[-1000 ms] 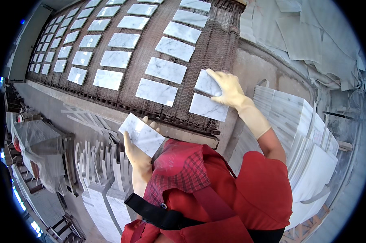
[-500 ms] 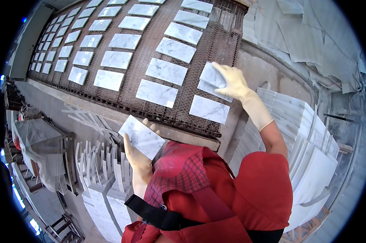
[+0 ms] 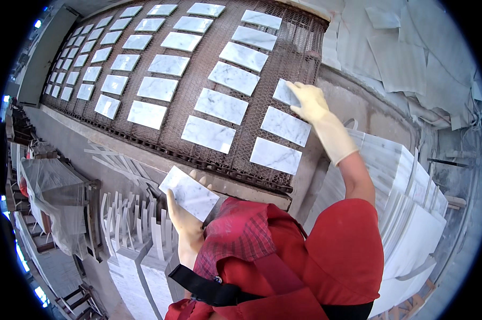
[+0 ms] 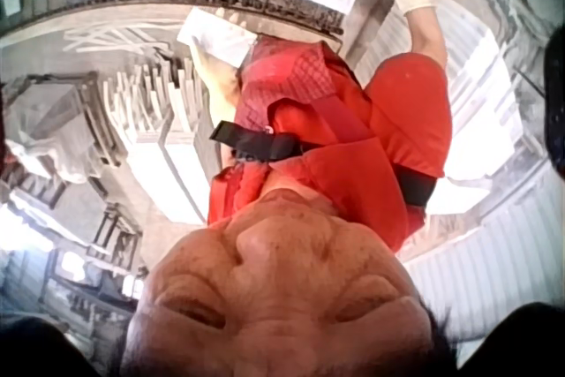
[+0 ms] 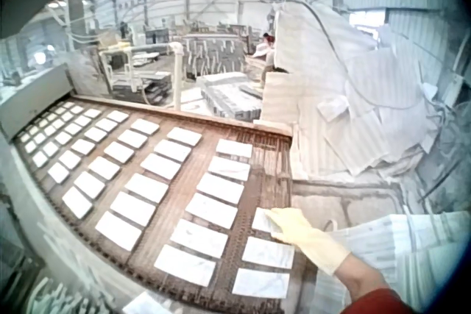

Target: The person repeatedly picks up small rectangular tiles from a stack and places them one by one onto a large mesh tray, arranging them in neat rows. The person wears gloves and a red shirt while working in a warehouse-like area.

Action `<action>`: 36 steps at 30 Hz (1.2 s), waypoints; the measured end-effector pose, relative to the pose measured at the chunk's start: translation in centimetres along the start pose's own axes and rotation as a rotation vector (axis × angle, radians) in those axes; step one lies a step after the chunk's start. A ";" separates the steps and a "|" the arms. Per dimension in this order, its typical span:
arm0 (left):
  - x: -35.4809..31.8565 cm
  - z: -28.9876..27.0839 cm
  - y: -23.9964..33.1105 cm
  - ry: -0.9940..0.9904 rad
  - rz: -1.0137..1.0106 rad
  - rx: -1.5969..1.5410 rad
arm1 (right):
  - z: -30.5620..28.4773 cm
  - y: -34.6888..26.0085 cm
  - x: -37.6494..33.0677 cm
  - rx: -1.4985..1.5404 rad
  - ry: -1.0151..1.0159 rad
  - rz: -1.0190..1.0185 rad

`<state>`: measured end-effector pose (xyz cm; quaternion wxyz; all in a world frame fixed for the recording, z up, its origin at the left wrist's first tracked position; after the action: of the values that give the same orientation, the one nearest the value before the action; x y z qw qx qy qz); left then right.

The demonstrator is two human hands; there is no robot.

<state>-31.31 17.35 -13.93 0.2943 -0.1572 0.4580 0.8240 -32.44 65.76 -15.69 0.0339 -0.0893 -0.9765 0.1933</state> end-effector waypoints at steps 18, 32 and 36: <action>0.8 6.3 2.6 -0.071 0.229 0.702 | 5.0 -30.0 -7.7 1.419 -0.448 0.295; 1.6 4.3 -1.6 -0.213 -0.021 0.418 | -3.5 2.1 3.0 0.035 0.079 0.346; 1.2 2.5 -2.2 -0.088 -0.044 0.387 | -3.9 7.8 5.5 -0.030 -0.020 0.275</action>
<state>-30.81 20.77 -14.74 0.3564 -0.0716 0.5911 0.7200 -36.16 75.32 -14.86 -0.0042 -0.2206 -0.9582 0.1822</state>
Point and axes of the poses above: each hand's wrist, its own x-axis towards the middle knuckle, its own z-axis out of the palm, y = z × x, the point moved 8 cm from there along x, towards the middle knuckle, and after that the axes turned 14 degrees about x, right-handed, at the moved point
